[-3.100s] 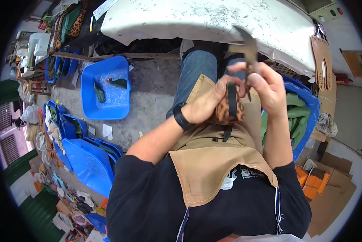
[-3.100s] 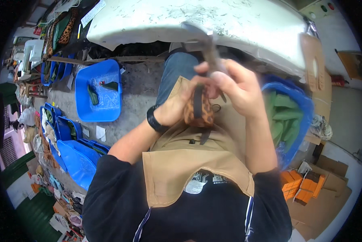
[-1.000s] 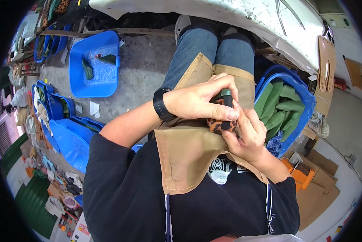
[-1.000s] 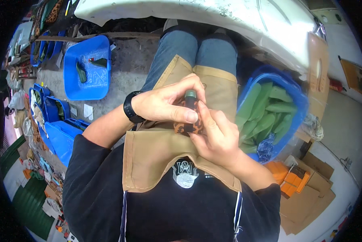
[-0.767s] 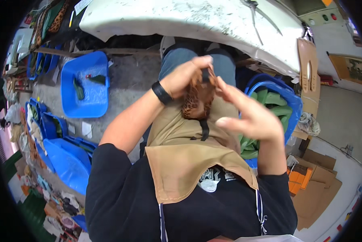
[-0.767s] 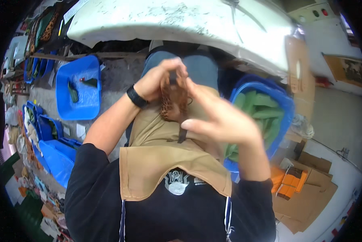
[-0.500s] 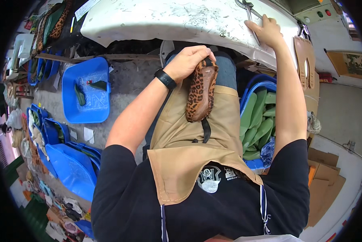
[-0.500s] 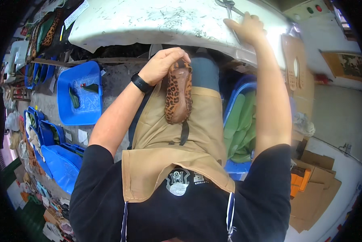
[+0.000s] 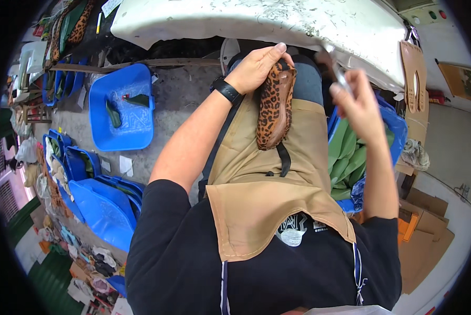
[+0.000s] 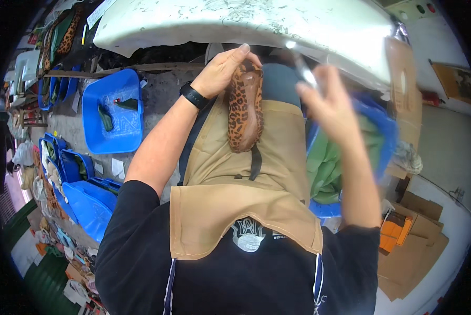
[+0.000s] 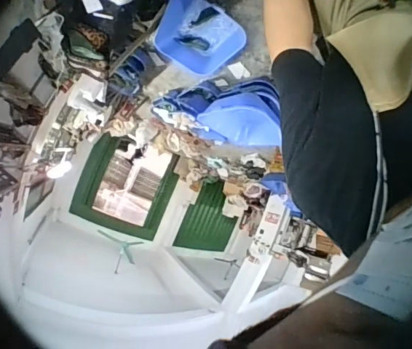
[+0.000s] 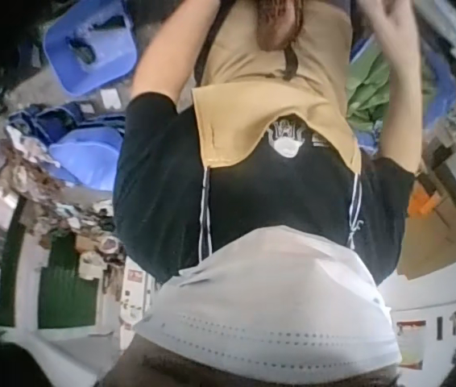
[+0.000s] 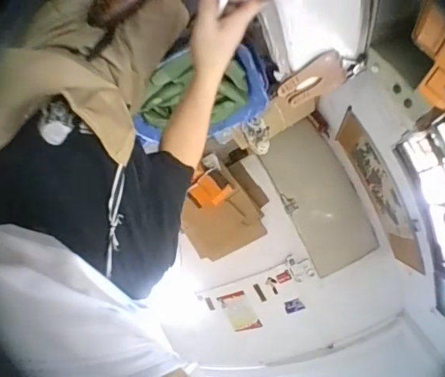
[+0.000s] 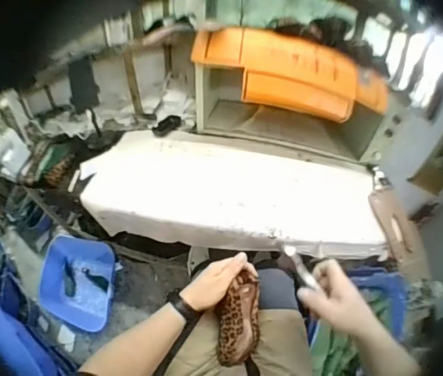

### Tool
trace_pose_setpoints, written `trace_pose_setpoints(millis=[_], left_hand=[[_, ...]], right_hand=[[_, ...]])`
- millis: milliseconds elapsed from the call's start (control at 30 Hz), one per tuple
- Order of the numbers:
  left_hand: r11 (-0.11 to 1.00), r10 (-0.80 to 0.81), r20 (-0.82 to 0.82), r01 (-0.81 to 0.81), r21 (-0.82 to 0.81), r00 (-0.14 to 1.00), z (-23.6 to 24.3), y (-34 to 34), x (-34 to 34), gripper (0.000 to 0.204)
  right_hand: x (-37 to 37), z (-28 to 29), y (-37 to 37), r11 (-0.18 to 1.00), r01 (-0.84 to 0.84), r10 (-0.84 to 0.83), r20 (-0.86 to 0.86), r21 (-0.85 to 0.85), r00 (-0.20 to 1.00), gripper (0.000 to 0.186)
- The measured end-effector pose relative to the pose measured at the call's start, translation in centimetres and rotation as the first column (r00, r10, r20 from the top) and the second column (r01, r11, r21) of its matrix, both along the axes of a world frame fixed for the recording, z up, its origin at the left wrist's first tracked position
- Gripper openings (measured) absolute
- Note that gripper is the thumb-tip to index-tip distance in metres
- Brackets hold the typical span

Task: Performing manual repair and assembly of shoe components at a workbench.

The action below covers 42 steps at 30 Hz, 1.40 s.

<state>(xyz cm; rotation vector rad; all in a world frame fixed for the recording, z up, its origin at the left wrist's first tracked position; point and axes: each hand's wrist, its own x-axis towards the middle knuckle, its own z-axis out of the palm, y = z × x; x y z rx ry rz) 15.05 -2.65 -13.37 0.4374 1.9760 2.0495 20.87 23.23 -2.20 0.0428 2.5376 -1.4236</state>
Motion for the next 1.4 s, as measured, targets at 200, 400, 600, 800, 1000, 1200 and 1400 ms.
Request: trace_pose_setpoints(millis=[200, 400, 600, 800, 1000, 1200, 1400], left_hand=[[0.992, -0.112, 0.03, 0.113, -0.048, 0.993, 0.6, 0.4, -0.4, 0.04], [0.986, -0.155, 0.079, 0.159, -0.05, 0.985, 0.6, 0.5, -0.5, 0.037], [0.968, -0.206, -0.011, 0.202, -0.15, 0.979, 0.2, 0.3, -1.0, 0.039], [0.959, -0.243, -0.047, 0.232, -0.164, 0.969, -0.7, 0.3, -1.7, 0.041], [0.965, -0.204, -0.004, 0.201, -0.168, 0.979, -0.7, 0.9, -1.4, 0.048], [0.996, -0.07, 0.177, 0.059, 0.067, 0.982, -3.0, 2.4, -1.1, 0.057], [0.995, -0.101, 0.215, 0.098, 0.023, 0.971, -3.2, 2.2, -1.4, 0.06]], right_hand=[[6.1, -2.7, -3.3, 0.82, 0.179, 0.103, 0.448, -0.544, 0.888, 0.026], [5.7, -3.2, -3.5, 0.829, 0.187, 0.153, 0.534, -0.527, 0.832, 0.028], [5.3, -2.0, -3.8, 0.958, -0.179, 0.146, 0.154, 0.226, 0.977, 0.03], [5.1, -2.8, -2.6, 0.978, -0.067, 0.145, 0.409, -0.2, 0.901, 0.033], [5.0, -2.5, -2.6, 0.915, -0.176, 0.198, -0.022, 0.363, 0.98, 0.032], [3.7, -3.5, -4.2, 0.996, -0.085, 0.085, 0.021, 0.017, 0.996, 0.035], [3.7, -6.1, -5.1, 0.943, -0.19, 0.224, -0.098, 0.273, 0.97, 0.036]])
